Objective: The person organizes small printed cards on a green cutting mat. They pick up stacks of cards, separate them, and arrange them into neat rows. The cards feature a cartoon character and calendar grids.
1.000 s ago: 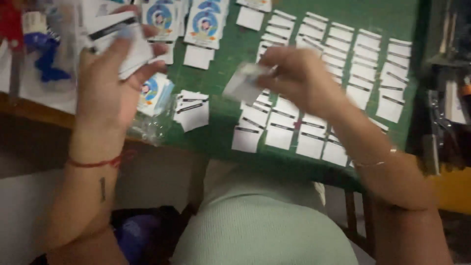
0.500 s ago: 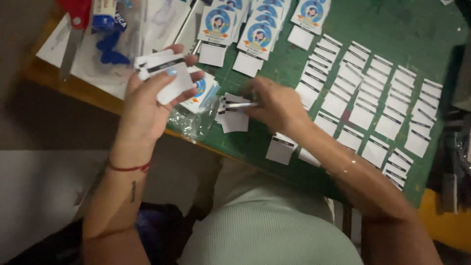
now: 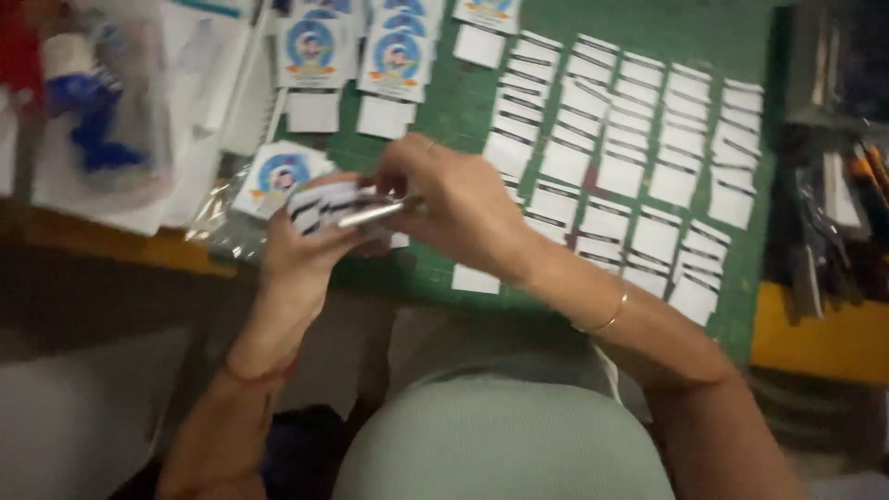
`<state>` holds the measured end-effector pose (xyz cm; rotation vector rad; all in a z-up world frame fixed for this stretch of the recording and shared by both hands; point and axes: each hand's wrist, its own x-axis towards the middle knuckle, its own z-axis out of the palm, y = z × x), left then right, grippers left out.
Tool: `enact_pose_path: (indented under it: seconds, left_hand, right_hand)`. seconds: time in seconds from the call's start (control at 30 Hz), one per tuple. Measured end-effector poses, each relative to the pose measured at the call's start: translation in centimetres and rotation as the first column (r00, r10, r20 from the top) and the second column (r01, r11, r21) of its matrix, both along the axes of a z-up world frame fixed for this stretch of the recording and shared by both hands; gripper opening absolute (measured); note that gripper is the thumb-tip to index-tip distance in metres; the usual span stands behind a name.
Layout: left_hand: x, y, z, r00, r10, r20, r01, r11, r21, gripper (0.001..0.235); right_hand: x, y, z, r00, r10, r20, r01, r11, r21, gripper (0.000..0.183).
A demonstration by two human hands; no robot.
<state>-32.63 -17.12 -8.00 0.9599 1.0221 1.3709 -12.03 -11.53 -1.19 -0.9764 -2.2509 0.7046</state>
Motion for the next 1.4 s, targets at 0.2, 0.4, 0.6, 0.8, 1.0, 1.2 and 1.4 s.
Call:
enact_pose_path:
  seconds: [0.2, 0.4, 0.6, 0.8, 1.0, 1.2, 1.4]
  left_hand:
    - [1.7, -2.2, 0.9, 0.997, -0.075, -0.006, 0.074, 0.992, -0.104, 0.054]
    - [2.8, -3.0, 1.7, 0.997, -0.070, -0.027, 0.065, 0.987, -0.149, 0.042]
    - [2.6, -3.0, 0.8, 0.979, -0.075, -0.188, 0.056, 0.993, -0.103, 0.040]
    - [2.8, -2.9, 0.6, 0.955, -0.090, -0.283, 0.068, 0.994, -0.090, 0.042]
    - [3.7, -4.0, 1.0, 0.979, -0.049, -0.200, 0.017, 0.987, -0.157, 0.046]
    - [2.4, -5.1, -1.0, 0.995, 0.069, -0.073, -0.093, 0.913, -0.397, 0.049]
    - [3.4, -4.6, 1.2, 0.982, 0.101, -0.161, -0.163, 0.886, -0.435, 0.056]
  right_hand:
    - [2.2, -3.6, -1.1, 0.998, -0.066, -0.001, 0.066, 0.996, 0.052, 0.025]
    - [3.0, -5.1, -0.7, 0.989, -0.138, -0.051, 0.147, 0.942, 0.302, 0.010]
    - [3.3, -6.1, -0.9, 0.972, -0.219, -0.082, 0.230, 0.834, 0.501, 0.010]
    - [3.5, -7.2, -1.5, 0.968, -0.235, -0.085, 0.243, 0.808, 0.537, 0.015]
    - [3.6, -7.5, -1.2, 0.957, -0.271, -0.107, 0.287, 0.821, 0.493, 0.021]
    - [4.3, -7.7, -3.1, 0.928, -0.349, 0.131, 0.236, 0.823, 0.516, 0.039]
    - [4.6, -7.4, -2.4, 0.936, -0.329, 0.126, 0.232, 0.844, 0.483, 0.021]
